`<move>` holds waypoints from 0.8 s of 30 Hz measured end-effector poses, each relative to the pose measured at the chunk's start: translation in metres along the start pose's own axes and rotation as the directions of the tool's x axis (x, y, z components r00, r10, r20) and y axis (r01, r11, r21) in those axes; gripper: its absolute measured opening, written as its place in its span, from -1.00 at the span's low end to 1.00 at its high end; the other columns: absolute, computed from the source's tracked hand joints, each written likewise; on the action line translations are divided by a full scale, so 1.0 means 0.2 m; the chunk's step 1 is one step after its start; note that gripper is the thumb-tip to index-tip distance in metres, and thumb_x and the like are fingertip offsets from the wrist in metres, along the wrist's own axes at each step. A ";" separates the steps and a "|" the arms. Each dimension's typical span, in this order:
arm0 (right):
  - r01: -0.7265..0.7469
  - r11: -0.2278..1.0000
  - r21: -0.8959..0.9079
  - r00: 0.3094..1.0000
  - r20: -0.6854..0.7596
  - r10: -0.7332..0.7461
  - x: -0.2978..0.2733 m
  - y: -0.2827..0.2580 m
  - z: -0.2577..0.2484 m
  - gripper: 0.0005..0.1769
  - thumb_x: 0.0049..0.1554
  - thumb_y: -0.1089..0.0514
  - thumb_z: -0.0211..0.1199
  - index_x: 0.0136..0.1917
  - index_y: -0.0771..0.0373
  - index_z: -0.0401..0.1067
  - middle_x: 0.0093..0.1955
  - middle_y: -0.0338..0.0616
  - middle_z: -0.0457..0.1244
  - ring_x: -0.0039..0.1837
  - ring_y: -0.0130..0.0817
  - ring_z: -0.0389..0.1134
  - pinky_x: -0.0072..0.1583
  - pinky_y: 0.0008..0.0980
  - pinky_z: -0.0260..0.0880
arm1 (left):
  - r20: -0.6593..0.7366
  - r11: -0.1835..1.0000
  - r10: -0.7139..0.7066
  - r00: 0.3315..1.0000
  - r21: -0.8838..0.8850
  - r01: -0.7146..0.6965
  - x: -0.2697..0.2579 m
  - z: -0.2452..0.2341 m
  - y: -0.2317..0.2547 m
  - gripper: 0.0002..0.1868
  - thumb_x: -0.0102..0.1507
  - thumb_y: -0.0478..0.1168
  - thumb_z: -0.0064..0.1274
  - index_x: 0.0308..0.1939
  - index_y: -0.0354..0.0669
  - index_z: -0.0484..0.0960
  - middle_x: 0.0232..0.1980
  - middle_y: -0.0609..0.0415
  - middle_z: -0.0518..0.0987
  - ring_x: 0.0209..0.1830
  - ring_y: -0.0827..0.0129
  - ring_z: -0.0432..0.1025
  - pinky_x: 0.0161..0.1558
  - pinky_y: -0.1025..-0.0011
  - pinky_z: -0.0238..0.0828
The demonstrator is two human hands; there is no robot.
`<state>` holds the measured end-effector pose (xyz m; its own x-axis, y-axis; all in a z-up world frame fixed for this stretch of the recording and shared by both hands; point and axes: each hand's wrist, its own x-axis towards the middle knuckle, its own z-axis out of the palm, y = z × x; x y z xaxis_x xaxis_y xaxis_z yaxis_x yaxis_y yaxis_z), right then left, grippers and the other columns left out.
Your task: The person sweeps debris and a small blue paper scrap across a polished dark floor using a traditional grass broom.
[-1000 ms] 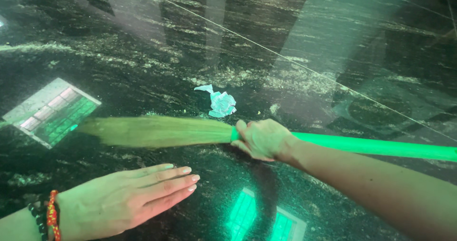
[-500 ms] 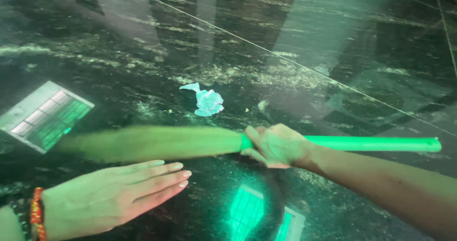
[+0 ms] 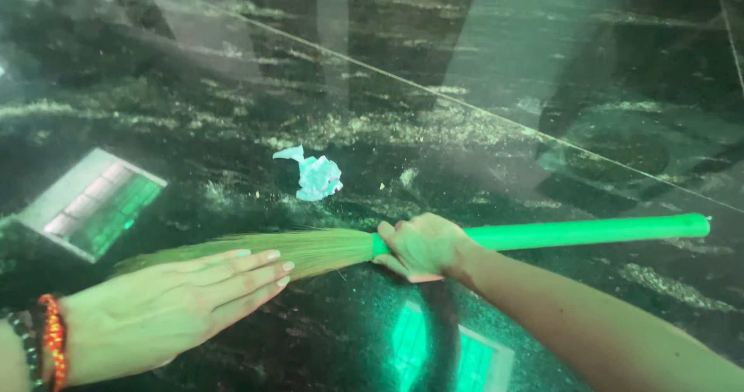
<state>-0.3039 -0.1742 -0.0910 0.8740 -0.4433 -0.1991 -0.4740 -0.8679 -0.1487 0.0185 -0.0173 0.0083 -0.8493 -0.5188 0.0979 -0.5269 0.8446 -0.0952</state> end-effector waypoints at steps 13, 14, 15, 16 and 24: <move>-0.264 0.963 0.049 0.964 -0.020 0.265 -0.02 -0.05 -0.15 -0.49 0.26 -0.24 0.04 0.00 0.31 0.25 -0.22 0.18 0.37 -0.19 0.19 0.44 -0.17 0.09 0.45 | 0.145 0.995 0.031 0.989 -0.101 -0.016 0.00 -0.11 -0.10 0.07 -0.18 -0.35 0.02 0.47 -0.47 0.11 0.55 -0.21 0.15 0.56 0.11 0.02 0.47 0.21 -0.11; -0.267 0.962 0.051 0.963 -0.020 0.268 -0.02 -0.06 -0.15 -0.49 0.26 -0.24 0.04 0.00 0.31 0.25 -0.22 0.18 0.37 -0.19 0.19 0.44 -0.17 0.09 0.45 | 0.138 0.995 0.028 0.990 -0.101 -0.014 0.00 -0.11 -0.12 0.05 -0.15 -0.37 0.03 0.47 -0.45 0.11 0.56 -0.20 0.15 0.56 0.11 0.02 0.47 0.23 -0.10; -0.265 0.964 0.028 0.964 -0.029 0.265 -0.01 -0.07 -0.15 -0.47 0.26 -0.25 0.03 -0.01 0.31 0.25 -0.22 0.18 0.37 -0.20 0.19 0.43 -0.19 0.07 0.46 | 0.138 0.995 0.032 0.990 -0.102 -0.018 -0.01 -0.12 -0.13 0.05 -0.15 -0.37 0.03 0.47 -0.45 0.11 0.56 -0.20 0.15 0.56 0.11 0.02 0.47 0.23 -0.10; -0.266 0.964 0.003 0.963 -0.035 0.266 -0.02 -0.08 -0.15 -0.46 0.26 -0.26 0.03 -0.02 0.32 0.24 -0.22 0.18 0.36 -0.21 0.19 0.43 -0.20 0.05 0.46 | 0.138 0.995 0.041 0.990 -0.100 -0.027 -0.02 -0.12 -0.15 0.07 -0.18 -0.36 0.03 0.47 -0.45 0.11 0.55 -0.20 0.15 0.55 0.10 0.02 0.46 0.21 -0.11; -0.115 0.993 0.016 0.993 0.016 0.115 -0.03 -0.17 -0.12 -0.48 0.24 -0.25 0.07 -0.02 0.30 0.25 -0.28 0.10 0.34 -0.29 0.13 0.41 -0.26 0.03 0.44 | 0.111 0.991 0.072 0.991 -0.123 -0.058 0.00 -0.06 -0.27 -0.03 -0.04 -0.38 0.02 0.50 -0.37 0.13 0.58 -0.15 0.14 0.55 0.11 0.05 0.46 0.23 -0.09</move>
<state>-0.2901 -0.1486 -0.0609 0.8118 -0.5367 -0.2299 -0.5734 -0.8072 -0.1403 0.0466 -0.0618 0.0250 -0.8836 -0.4678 -0.0200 -0.4682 0.8834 0.0221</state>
